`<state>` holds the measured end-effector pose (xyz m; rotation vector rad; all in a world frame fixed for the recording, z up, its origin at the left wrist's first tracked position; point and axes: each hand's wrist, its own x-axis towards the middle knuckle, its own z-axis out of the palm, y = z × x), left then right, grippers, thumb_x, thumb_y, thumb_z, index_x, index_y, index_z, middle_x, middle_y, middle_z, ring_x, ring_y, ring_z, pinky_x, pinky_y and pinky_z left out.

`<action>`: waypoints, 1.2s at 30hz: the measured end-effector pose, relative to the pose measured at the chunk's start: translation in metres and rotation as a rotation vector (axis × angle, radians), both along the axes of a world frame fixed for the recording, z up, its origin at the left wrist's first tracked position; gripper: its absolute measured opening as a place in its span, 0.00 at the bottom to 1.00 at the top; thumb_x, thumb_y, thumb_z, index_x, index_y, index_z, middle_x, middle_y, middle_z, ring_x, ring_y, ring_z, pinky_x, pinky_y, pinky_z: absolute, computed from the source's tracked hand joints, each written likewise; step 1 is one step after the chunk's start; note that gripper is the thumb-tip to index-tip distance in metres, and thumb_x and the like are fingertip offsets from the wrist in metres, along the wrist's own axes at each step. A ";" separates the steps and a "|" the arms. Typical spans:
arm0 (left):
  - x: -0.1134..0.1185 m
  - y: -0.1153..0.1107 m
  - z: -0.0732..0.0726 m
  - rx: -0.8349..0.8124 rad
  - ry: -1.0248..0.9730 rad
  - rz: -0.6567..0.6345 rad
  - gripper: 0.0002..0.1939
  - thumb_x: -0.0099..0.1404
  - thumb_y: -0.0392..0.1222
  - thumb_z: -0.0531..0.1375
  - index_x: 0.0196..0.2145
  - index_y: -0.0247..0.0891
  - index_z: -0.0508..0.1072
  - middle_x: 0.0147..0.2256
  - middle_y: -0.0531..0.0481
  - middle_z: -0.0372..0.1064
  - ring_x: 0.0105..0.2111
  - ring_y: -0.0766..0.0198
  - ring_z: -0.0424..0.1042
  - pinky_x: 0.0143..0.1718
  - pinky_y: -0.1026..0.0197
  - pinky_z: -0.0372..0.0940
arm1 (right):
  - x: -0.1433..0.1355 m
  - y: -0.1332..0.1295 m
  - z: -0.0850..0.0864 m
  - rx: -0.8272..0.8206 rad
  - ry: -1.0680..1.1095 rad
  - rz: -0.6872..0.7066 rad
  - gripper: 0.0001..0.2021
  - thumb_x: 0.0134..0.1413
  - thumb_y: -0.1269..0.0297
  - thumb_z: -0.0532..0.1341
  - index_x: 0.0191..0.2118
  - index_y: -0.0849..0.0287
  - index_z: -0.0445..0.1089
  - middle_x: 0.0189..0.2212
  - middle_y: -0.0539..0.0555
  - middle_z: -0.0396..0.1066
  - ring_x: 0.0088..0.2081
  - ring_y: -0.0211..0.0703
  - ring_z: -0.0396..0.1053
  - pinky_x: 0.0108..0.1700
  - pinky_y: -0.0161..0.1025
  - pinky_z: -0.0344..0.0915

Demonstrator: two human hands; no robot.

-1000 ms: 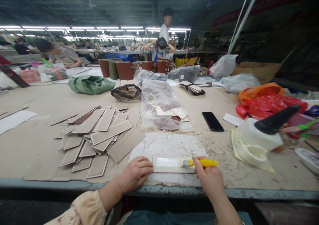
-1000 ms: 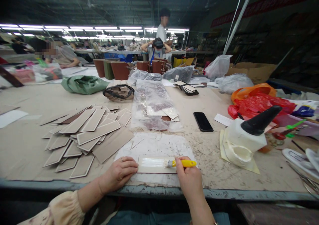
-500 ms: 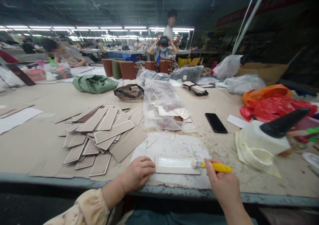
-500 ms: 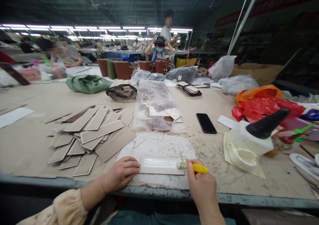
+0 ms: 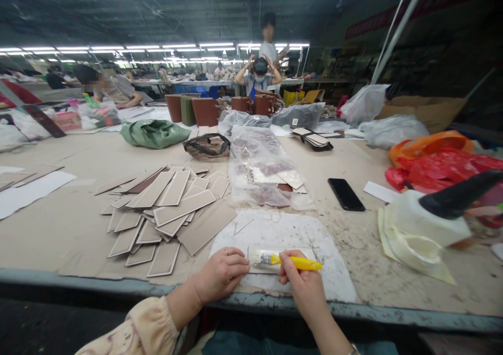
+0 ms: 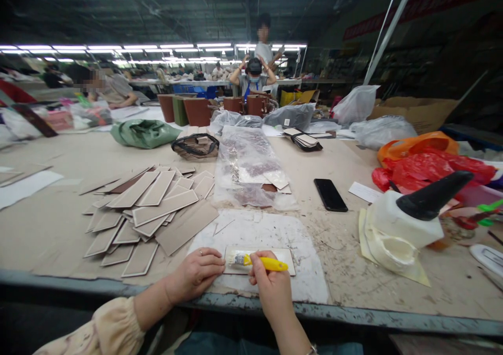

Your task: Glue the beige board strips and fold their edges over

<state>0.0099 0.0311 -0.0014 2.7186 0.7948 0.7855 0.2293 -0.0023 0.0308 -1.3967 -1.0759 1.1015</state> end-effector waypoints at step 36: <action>0.003 0.000 0.006 -0.059 -0.018 -0.014 0.11 0.63 0.30 0.54 0.40 0.37 0.74 0.38 0.46 0.74 0.40 0.61 0.70 0.47 0.54 0.66 | 0.114 -0.002 0.004 0.136 -0.892 -0.114 0.27 0.57 0.40 0.47 0.32 0.58 0.72 0.22 0.55 0.74 0.21 0.47 0.72 0.24 0.38 0.61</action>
